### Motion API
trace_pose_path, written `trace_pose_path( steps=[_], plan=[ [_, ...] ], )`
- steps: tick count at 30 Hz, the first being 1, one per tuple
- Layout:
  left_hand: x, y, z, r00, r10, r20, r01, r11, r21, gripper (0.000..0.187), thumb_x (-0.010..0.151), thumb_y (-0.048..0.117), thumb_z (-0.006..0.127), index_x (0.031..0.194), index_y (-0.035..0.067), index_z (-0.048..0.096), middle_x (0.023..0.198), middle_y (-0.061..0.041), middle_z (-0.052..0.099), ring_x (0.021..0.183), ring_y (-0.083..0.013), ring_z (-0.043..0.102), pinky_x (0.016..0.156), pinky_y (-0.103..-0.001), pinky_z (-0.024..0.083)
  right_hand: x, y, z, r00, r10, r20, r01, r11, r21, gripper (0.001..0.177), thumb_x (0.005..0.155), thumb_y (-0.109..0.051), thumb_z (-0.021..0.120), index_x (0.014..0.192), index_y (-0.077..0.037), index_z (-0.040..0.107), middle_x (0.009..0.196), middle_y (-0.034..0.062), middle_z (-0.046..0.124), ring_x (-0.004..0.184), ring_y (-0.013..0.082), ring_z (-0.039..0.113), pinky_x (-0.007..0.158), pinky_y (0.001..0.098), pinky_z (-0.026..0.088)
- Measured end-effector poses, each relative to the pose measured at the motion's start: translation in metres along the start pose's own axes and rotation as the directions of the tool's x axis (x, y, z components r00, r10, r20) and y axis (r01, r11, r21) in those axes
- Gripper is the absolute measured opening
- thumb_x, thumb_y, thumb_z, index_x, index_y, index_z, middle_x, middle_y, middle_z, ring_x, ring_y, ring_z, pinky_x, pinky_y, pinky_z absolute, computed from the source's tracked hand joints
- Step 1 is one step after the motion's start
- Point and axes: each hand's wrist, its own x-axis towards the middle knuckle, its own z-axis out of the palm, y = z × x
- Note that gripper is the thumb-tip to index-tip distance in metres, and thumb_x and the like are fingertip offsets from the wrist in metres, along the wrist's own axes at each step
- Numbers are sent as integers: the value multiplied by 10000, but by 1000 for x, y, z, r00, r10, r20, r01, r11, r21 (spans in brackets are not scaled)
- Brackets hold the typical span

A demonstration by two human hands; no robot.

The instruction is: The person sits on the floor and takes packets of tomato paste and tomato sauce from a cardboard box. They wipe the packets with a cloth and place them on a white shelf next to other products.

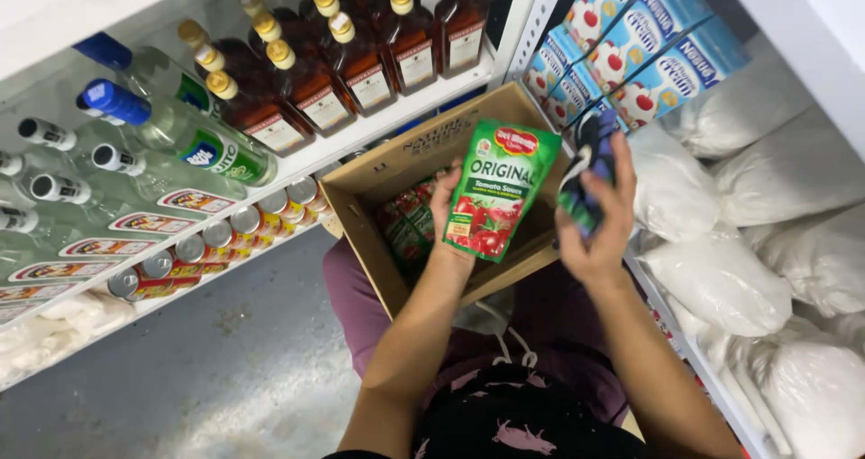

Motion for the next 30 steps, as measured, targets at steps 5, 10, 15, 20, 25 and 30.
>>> trace_pose_path(
  steps=[5,10,15,20,25,30],
  plan=[
    [-1,-22,2,973,-227,-52,229,972,54,398,1008,358,640,1337,135,620,1335,-128,658,1251,-321,628,1156,-513,481,-6,-40,5,890,-398,223,404,915,22,520,862,-230,775,1340,-170,579,1602,244,372,1496,476,398,1249,598,334],
    [-9,-32,52,871,-419,256,453,887,-89,739,918,646,563,1434,116,560,1444,-162,554,1304,-416,552,1101,-551,453,2,-61,10,763,-463,451,431,885,178,522,826,-314,765,1304,-172,609,1559,231,433,1470,470,404,1223,629,274],
    [-32,-33,37,905,-424,16,422,895,-148,809,951,694,478,1454,67,565,1477,-190,548,1327,-419,552,1107,-538,472,14,-53,14,792,-409,453,335,912,238,450,840,-283,767,1238,-147,609,1540,192,506,1497,432,424,1260,609,250],
    [-21,-23,23,973,-224,53,228,969,-90,519,1084,485,519,1402,83,599,1349,-171,658,1237,-344,643,1102,-536,497,38,-46,13,852,-356,384,295,932,209,343,847,-247,796,1136,-127,656,1512,147,560,1502,396,437,1277,602,232],
    [-36,-20,46,948,-315,38,317,947,-49,499,1064,371,612,1361,-30,597,1275,-223,695,1154,-359,684,1053,-504,520,42,12,15,943,-141,301,83,977,198,289,911,-160,721,1173,-67,643,1529,177,563,1502,378,471,1266,529,321],
    [-32,-13,43,967,-226,-118,236,969,73,399,972,185,611,1308,-30,606,1241,-203,710,1141,-349,700,1068,-500,533,6,71,37,921,362,145,-387,802,455,284,999,-199,659,1250,-79,602,1421,145,651,1240,300,628,1087,417,490]
  ],
)
